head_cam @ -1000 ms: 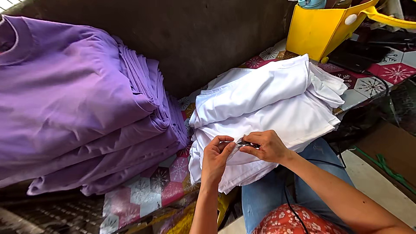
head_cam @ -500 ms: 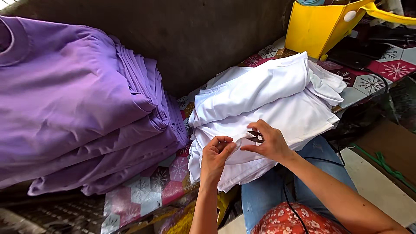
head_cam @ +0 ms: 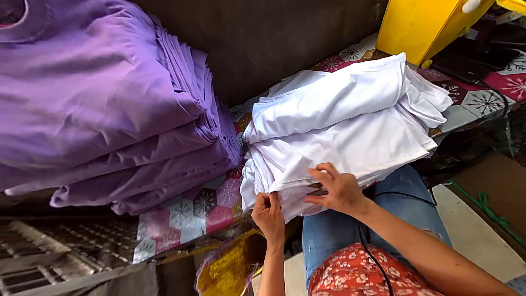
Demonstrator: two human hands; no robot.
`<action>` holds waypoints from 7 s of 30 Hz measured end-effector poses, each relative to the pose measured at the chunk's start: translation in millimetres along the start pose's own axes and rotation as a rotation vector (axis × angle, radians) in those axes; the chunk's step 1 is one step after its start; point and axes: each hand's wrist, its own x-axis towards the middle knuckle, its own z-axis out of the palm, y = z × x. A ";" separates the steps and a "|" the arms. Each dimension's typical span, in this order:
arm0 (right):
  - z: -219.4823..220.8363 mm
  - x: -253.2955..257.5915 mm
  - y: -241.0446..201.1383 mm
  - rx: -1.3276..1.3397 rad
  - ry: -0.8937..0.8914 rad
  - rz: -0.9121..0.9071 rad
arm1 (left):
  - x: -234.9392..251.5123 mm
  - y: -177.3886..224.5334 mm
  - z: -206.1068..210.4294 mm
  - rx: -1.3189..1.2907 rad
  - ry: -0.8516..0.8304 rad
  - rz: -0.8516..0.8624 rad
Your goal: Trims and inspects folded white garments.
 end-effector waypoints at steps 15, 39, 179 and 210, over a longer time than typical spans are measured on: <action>18.0 -23.7 15.0 -0.014 0.034 -0.212 | 10.9 19.7 -20.9 0.280 -0.380 0.265; 8.9 -46.9 23.1 0.025 0.107 -0.249 | -34.9 41.0 -44.2 -0.371 -0.424 -0.819; 6.6 18.7 -22.0 0.417 -0.198 -0.017 | -28.7 49.3 -9.5 -0.789 0.069 -0.625; 17.7 3.5 -32.4 0.348 -0.004 -0.039 | -27.7 68.8 -9.0 -0.815 0.022 -0.703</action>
